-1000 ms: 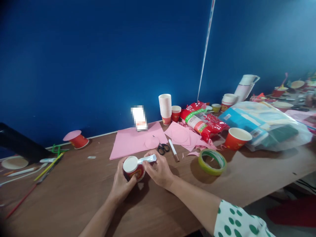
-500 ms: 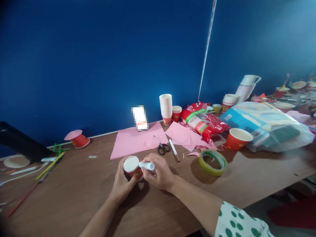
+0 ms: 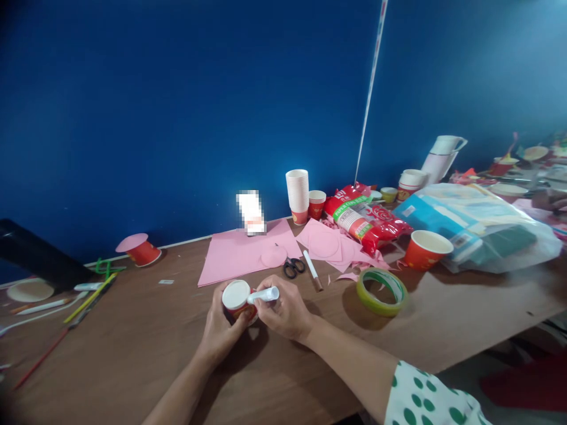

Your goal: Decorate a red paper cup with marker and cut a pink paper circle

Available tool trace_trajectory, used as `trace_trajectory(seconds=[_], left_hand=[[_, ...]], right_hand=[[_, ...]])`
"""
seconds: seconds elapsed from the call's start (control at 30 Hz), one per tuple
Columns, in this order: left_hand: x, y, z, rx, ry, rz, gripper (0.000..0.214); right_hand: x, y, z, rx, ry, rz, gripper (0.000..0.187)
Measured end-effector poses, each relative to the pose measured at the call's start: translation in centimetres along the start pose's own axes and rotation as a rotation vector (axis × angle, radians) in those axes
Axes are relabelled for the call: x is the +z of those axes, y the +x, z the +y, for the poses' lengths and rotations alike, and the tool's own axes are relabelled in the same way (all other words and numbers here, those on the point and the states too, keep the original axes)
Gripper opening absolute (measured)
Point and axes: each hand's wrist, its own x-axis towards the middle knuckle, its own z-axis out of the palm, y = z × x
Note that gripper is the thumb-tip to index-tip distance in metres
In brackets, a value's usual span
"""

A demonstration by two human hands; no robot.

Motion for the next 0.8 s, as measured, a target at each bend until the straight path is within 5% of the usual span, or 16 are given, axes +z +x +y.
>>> trace_trajectory(seconds=[0.57, 0.8], left_hand=[[0.06, -0.02, 0.2, 0.007, -0.012, 0.004, 0.052], [0.08, -0.1, 0.15, 0.009, -0.005, 0.009, 0.052]], right_hand=[[-0.33, 0.23, -0.65, -0.171, -0.037, -0.055, 0.007], [-0.26, 0.09, -0.44, -0.118, -0.053, -0.056, 0.005]])
